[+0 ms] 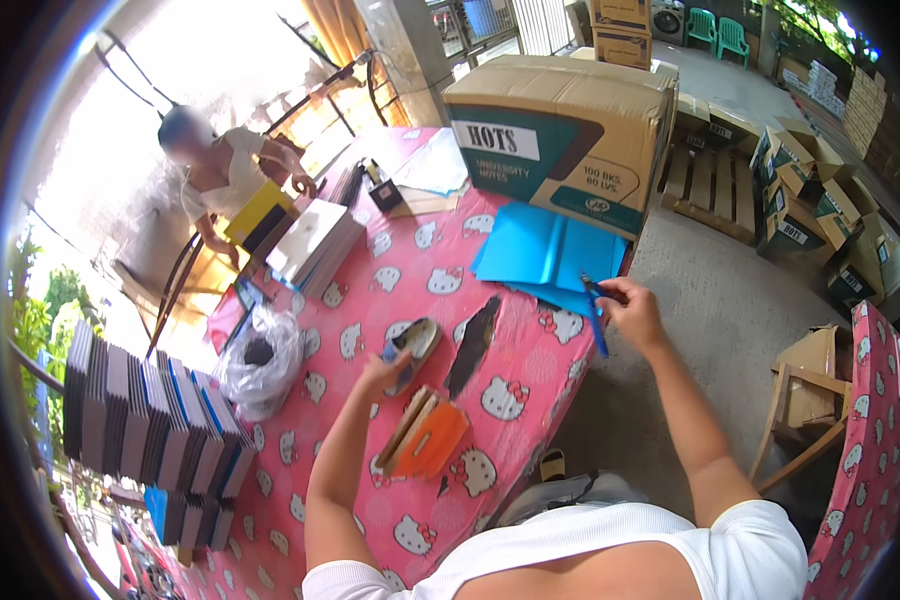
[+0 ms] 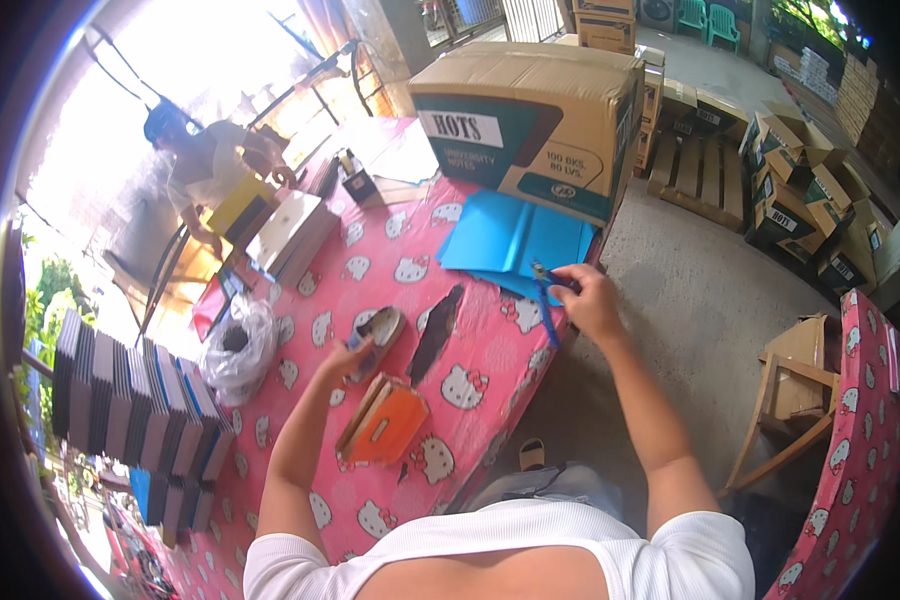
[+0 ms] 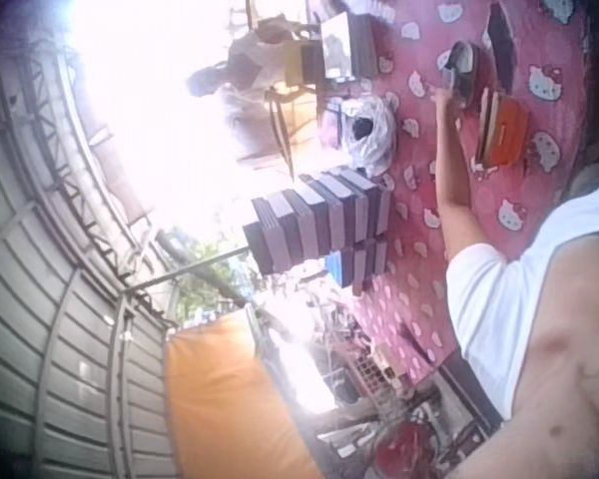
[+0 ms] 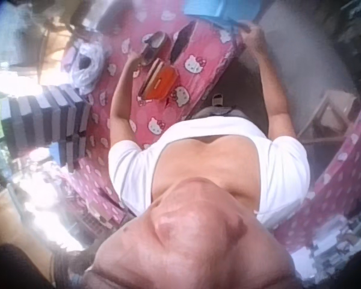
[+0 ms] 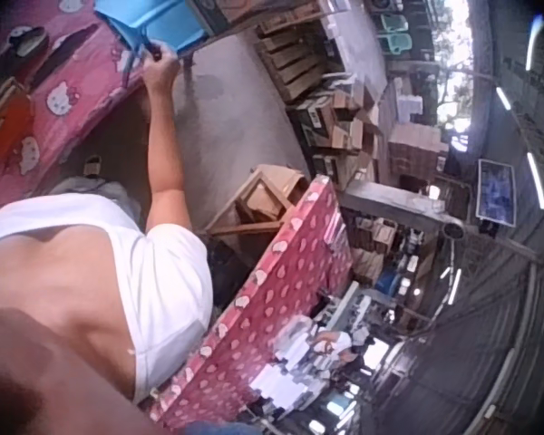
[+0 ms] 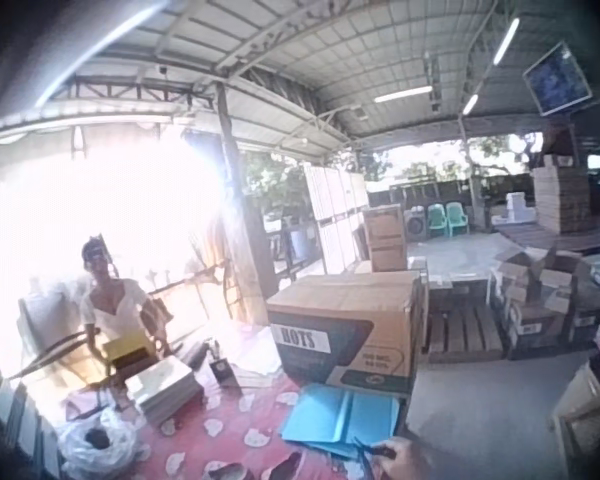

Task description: The person uses a utility knife to open a cardboard box and places notebooks inside.

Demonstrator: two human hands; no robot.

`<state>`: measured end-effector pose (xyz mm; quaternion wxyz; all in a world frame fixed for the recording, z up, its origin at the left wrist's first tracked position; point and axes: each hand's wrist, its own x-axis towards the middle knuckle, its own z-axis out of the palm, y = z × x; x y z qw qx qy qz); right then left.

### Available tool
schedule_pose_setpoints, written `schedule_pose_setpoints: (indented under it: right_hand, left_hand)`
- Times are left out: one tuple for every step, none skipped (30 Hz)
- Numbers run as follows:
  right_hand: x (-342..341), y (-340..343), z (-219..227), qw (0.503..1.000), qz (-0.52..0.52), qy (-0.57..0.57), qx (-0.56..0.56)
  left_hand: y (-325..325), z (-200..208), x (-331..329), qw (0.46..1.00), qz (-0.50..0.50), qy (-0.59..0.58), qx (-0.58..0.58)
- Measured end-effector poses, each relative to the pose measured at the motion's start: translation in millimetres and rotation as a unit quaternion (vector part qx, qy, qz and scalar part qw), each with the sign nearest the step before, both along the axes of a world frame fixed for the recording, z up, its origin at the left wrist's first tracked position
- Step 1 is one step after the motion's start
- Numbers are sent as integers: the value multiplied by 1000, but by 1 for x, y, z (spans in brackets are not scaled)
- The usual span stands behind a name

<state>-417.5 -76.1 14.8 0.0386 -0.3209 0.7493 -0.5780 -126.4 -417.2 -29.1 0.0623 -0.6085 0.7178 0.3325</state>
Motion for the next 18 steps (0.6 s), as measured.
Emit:
schedule_pose_setpoints:
  right_hand:
    - [-17, 10, 4, 1000, -10, 15, -24]
    - [-31, 18, 8, 999, -27, 4, -23]
    - [-45, 28, 14, 999, -42, -7, -23]
    - [-62, 47, 21, 996, -87, -29, -8]
    - [-75, 61, 30, 992, -119, -52, 0]
    - [-93, 73, 35, 989, -137, -50, -1]
    - [-111, 84, 41, 987, -153, -49, 0]
    - [-129, 92, 48, 984, -174, -18, 23]
    - [-148, 97, 57, 980, -195, 13, 46]
    - [-167, 97, 66, 979, -196, 41, 25]
    - [-189, 99, 74, 978, -201, 41, 26]
    - [-213, 101, 81, 971, -202, 124, 28]
    - [-238, 100, 87, 958, -197, 206, 29]
    - [-267, 96, 89, 953, -182, 242, 32]
    - [-294, 93, 89, 945, -168, 278, 37]
    - [-313, 85, 92, 940, -145, 306, 49]
    - [-328, 75, 100, 931, -125, 337, 60]
    - [-339, 65, 106, 939, -97, 323, 63]
  left_hand:
    - [-9, -1, -9, 1000, -7, -2, -5]
    - [-19, -3, -11, 999, -29, -23, -8]
    - [-29, -4, -13, 998, -50, -45, -12]
    - [-19, 19, -35, 998, -59, 8, 39]
    - [-15, 36, -45, 997, -64, 6, 35]
    - [-11, 48, -54, 984, -178, 20, -17]
    - [-7, 57, -65, 955, -288, 33, -67]
    - [4, 62, -80, 936, -342, 19, -84]
    - [9, 61, -95, 936, -343, 18, -84]
    - [15, 61, -109, 925, -373, 48, -57]
    - [30, 68, -134, 909, -409, 79, -26]
    - [46, 77, -159, 894, -427, 13, -136]
    - [57, 93, -185, 893, -427, 13, -137]
    - [66, 106, -217, 881, -416, 160, -159]
    - [79, 122, -250, 849, -396, 304, -175]
    - [101, 147, -281, 822, -394, 350, -215]
    - [126, 175, -314, 790, -390, 397, -255]
    - [147, 196, -344, 761, -403, 400, -315]
